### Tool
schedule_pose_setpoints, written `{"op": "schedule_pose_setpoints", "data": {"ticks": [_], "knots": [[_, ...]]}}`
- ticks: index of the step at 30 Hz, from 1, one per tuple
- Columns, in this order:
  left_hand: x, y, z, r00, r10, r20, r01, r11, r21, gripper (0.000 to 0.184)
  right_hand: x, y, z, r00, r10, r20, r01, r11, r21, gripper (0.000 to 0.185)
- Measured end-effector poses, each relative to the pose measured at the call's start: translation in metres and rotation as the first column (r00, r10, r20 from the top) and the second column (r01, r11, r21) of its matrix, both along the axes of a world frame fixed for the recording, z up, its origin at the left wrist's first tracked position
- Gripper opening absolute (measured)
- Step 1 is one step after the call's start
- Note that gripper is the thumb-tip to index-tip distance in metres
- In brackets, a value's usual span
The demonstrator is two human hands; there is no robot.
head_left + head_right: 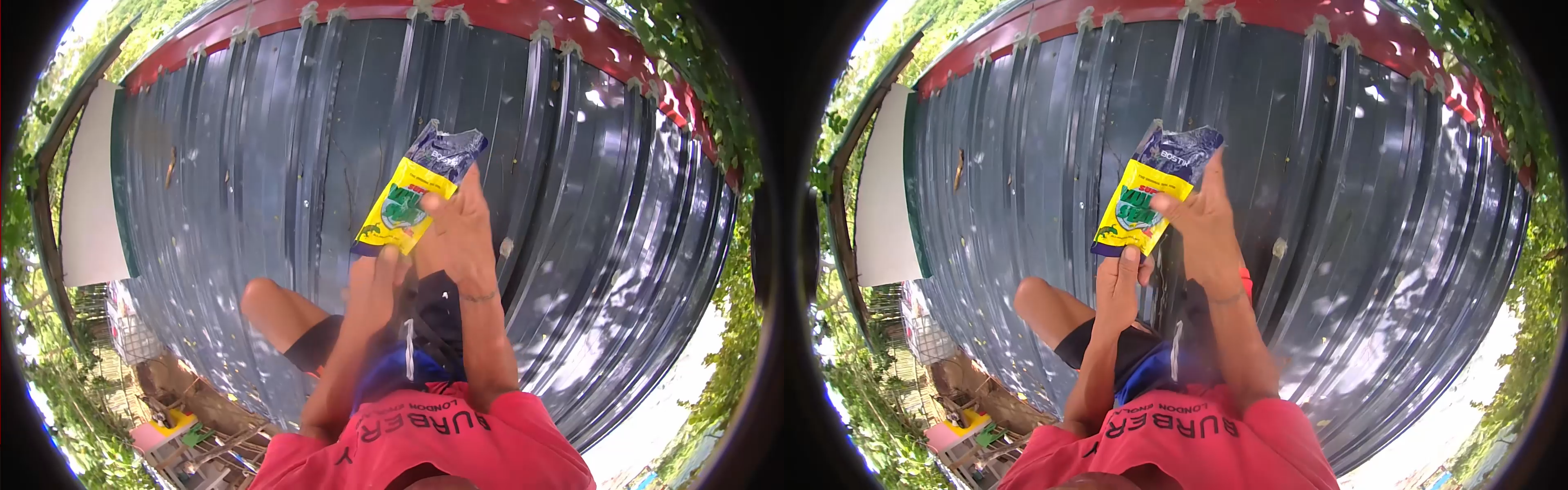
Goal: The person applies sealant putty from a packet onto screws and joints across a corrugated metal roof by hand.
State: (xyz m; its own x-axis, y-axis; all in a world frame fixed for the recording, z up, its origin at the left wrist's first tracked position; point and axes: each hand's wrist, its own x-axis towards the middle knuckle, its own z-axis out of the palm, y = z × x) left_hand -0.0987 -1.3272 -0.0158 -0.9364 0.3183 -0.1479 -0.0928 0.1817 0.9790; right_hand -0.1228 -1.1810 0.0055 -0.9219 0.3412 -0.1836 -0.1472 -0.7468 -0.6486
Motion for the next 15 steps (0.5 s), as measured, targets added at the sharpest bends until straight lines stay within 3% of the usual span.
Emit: {"op": "schedule_pose_setpoints", "data": {"ticks": [1, 3, 7, 11, 13, 15], "knots": [[-0.003, 0.0, -0.003, 1.0, 0.01, -0.022, -0.01, 1.0, -0.008, 0.035, 0.006, -0.005, -0.004, 0.98, 0.194, 0.037, -0.196, 0.977, 0.087, 0.059], [-0.004, 0.002, -0.011, 0.999, 0.019, -0.032, -0.02, 0.999, -0.025, 0.034, 0.01, -0.012, -0.006, 0.933, 0.345, 0.103, -0.358, 0.92, 0.156, 0.039], [-0.007, 0.014, 0.005, 0.996, 0.075, -0.049, -0.077, 0.996, -0.039, 0.034, 0.004, -0.019, -0.001, 0.96, 0.253, 0.12, -0.268, 0.955, 0.126, 0.025], [-0.007, 0.023, 0.014, 0.987, 0.053, -0.149, -0.068, 0.993, -0.101, 0.034, -0.004, 0.002, 0.004, 0.967, 0.232, 0.101, -0.244, 0.961, 0.129, 0.067], [-0.002, 0.017, 0.009, 0.989, 0.002, -0.146, -0.019, 0.993, -0.114, 0.035, -0.006, 0.008, 0.005, 0.982, 0.19, 0.02, -0.191, 0.977, 0.094, 0.105], [0.001, 0.013, 0.005, 0.988, -0.037, -0.153, 0.019, 0.993, -0.119, 0.036, -0.005, 0.012, 0.003, 0.975, 0.223, 0.011, -0.223, 0.968, 0.117, 0.105]]}}
